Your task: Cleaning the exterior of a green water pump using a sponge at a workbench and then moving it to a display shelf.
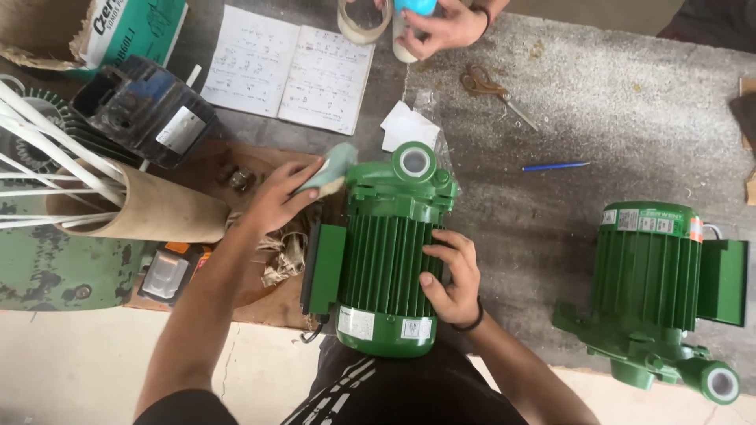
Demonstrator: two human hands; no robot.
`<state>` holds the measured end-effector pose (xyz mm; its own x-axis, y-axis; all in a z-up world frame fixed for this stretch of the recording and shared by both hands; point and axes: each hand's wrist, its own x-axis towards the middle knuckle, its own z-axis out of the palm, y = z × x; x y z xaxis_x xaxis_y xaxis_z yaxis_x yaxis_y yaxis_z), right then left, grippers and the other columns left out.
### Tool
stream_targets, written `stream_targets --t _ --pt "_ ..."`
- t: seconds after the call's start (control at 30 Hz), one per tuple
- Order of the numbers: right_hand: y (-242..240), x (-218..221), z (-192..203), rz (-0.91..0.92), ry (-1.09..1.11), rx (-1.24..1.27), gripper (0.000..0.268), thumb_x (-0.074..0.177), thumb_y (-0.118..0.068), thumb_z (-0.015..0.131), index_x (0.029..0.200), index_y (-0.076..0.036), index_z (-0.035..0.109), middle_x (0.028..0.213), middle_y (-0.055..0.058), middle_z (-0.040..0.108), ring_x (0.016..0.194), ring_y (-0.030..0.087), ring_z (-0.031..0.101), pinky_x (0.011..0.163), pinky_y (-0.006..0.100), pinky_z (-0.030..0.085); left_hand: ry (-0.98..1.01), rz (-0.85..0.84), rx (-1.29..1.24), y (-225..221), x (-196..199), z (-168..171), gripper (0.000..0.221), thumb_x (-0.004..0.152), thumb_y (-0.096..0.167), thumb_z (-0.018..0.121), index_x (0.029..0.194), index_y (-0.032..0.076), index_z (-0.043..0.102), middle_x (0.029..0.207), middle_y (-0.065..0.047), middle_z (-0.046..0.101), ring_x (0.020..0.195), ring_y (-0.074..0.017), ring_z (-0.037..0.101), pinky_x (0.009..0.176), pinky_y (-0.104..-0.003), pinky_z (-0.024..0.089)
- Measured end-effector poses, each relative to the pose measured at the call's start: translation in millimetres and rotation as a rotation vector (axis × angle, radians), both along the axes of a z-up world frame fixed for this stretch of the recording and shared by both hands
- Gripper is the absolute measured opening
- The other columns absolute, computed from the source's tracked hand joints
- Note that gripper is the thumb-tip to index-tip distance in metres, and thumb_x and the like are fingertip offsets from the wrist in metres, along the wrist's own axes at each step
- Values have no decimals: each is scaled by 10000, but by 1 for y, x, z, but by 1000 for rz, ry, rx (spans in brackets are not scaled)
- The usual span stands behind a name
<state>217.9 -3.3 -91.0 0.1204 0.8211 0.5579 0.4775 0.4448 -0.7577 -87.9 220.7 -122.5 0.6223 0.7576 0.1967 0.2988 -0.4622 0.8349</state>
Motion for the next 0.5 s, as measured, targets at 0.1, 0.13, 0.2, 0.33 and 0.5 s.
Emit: stream_targets --t 0.1,0.13,0.2,0.33,0.5 --pt "-1 -3 2 -7 32 8 390 953 -342 661 1165 -16 691 1276 204 583 1227 402 556 1040 527 423 127 71 156 0 4 21 533 1010 452 624 1512 285 564 1302 -251 631 1194 -476 609 988 -567 498" --pt "-1 -4 1 -10 38 7 387 954 -346 653 1160 -20 690 1272 201 582 1218 396 552 1040 525 420 53 33 242 -1 16 37 505 1013 426 644 1469 211 612 1263 -270 646 1163 -470 629 970 -548 512" --pt "1 -4 2 -5 40 9 384 955 -351 646 1154 -25 690 1267 198 581 1209 389 548 1040 524 417 -24 4 330 -8 44 88 485 1017 400 664 1425 138 659 1225 -288 661 1132 -463 648 952 -530 525" --pt "1 0 4 4 10 7 371 958 -333 646 1162 -26 683 1273 201 584 1213 393 549 1033 527 416 532 80 143 -33 89 165 503 1059 491 456 1494 260 555 1172 -260 662 1067 -439 688 848 -552 601" --pt "-1 -4 5 -9 47 20 359 974 -323 634 1165 -23 683 1275 203 588 1216 381 560 1032 514 426 708 225 439 -71 90 162 532 1044 468 490 1515 222 509 1014 -166 641 838 -337 706 608 -439 587"
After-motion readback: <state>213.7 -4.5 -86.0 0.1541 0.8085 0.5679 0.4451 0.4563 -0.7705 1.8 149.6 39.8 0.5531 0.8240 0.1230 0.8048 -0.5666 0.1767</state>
